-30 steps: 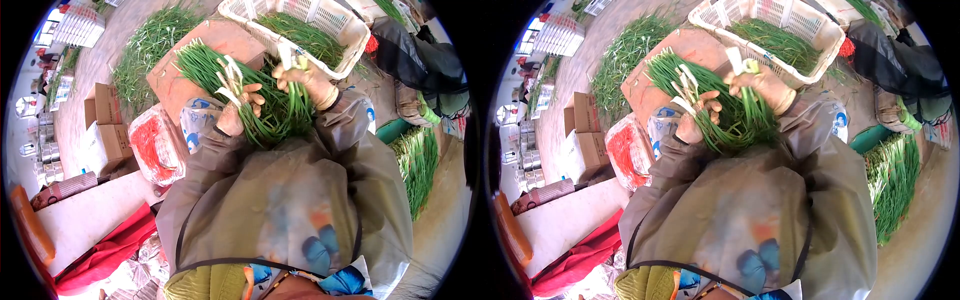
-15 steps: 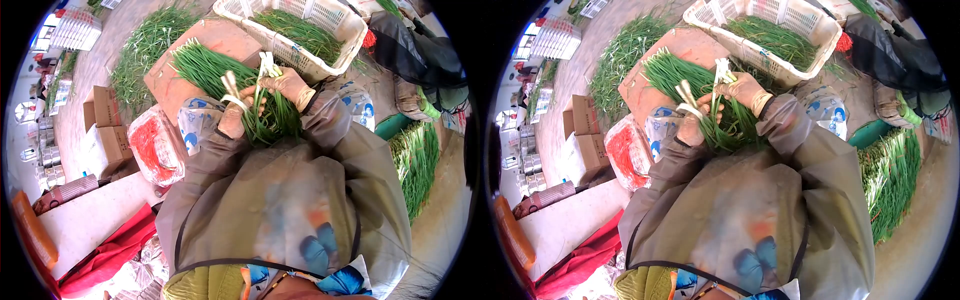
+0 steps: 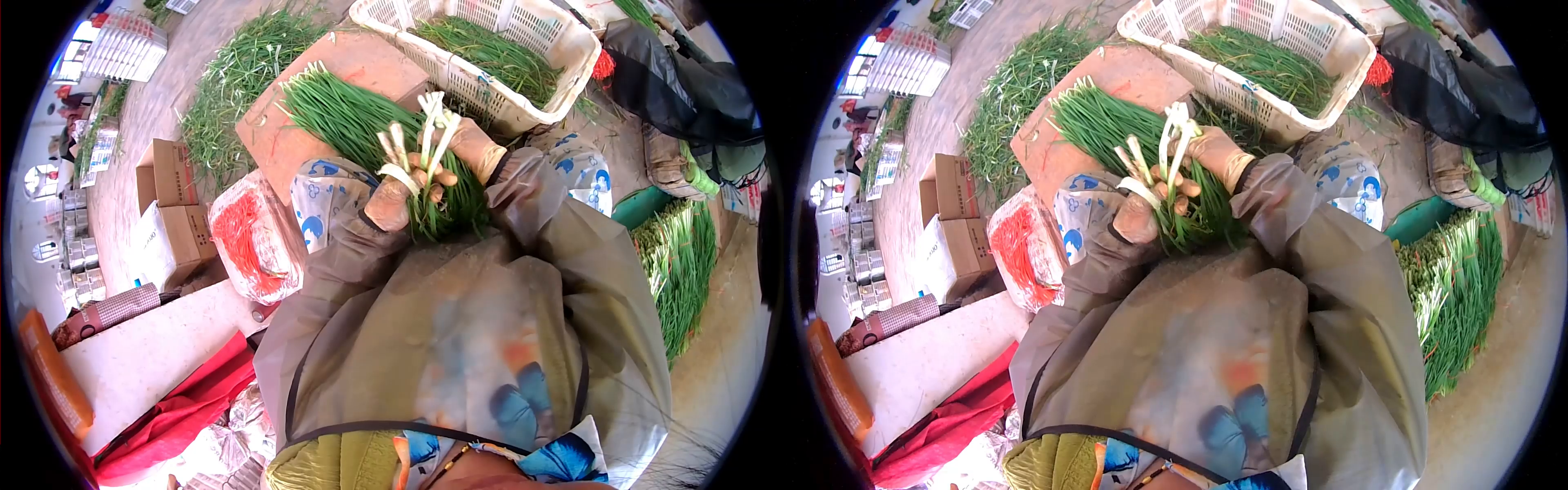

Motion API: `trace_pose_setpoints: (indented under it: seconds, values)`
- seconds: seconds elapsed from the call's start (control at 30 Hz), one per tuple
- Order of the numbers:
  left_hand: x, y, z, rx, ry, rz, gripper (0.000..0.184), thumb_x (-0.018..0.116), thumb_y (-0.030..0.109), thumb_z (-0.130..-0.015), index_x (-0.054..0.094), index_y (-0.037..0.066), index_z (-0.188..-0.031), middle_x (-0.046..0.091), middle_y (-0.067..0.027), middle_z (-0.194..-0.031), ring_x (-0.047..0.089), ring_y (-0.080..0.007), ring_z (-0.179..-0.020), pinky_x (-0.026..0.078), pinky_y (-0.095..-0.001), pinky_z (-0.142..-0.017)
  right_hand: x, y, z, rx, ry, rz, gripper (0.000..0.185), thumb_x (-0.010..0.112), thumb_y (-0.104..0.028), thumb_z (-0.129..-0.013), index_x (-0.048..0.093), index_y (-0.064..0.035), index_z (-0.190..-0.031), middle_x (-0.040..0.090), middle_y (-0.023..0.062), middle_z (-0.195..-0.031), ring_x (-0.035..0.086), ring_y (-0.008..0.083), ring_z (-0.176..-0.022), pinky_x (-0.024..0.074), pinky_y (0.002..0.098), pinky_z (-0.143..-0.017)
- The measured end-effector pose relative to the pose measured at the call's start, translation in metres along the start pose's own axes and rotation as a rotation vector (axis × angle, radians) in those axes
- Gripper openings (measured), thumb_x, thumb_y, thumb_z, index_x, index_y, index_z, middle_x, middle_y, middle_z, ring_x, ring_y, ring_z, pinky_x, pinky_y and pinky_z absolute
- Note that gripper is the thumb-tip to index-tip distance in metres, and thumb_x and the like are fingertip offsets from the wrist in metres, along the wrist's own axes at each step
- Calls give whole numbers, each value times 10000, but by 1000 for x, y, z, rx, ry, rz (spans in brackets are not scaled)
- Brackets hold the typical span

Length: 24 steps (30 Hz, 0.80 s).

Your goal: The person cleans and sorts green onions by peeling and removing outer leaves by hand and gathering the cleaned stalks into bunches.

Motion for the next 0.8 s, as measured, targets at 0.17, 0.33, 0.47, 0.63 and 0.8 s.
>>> trace_pose_setpoints:
  seconds: [0.17,0.33,0.47,0.63,0.8]
  values:
    - [-28,13,-4,176,186,-5,250,655,135,-774,560,16,-972,620,-114,-833,594,-174,-711,473,-248,-579,-32,2,4,115,226,75,178,665,-154,-758,646,-39,-892,632,14,-775,521,90,-571,424,225,-529]
    - [-54,31,4,346,419,72,228,637,101,-789,553,-2,-974,592,-92,-873,593,-173,-736,480,-248,-576,-91,-17,23,-8,479,-58,125,670,-112,-756,629,-24,-835,611,13,-709,496,70,-531,401,202,-479]
    - [-41,18,-5,229,358,-87,235,617,107,-806,538,17,-1008,596,-96,-894,591,-181,-786,474,-264,-606,-7,-41,34,47,176,-30,216,713,-168,-736,619,-20,-861,586,7,-695,496,82,-582,412,213,-543]
    - [-62,9,-4,174,482,-241,243,613,136,-807,542,38,-1017,631,-116,-884,611,-182,-745,474,-269,-584,-9,-69,18,-50,114,-10,227,702,-196,-747,614,-23,-866,581,4,-710,493,65,-577,396,201,-505]
    - [-111,16,12,98,586,-225,338,581,102,-832,516,70,-1162,606,-78,-954,596,-170,-822,517,-299,-633,-84,-136,29,-168,519,484,197,642,-173,-795,632,-21,-920,658,33,-830,486,57,-564,393,182,-496]
Point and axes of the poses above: each hand's wrist, its own z-axis away from the middle knuckle, its own x-axis out of the palm, y = z × x, the point moved 8 cm from there along -z, towards the middle knuckle
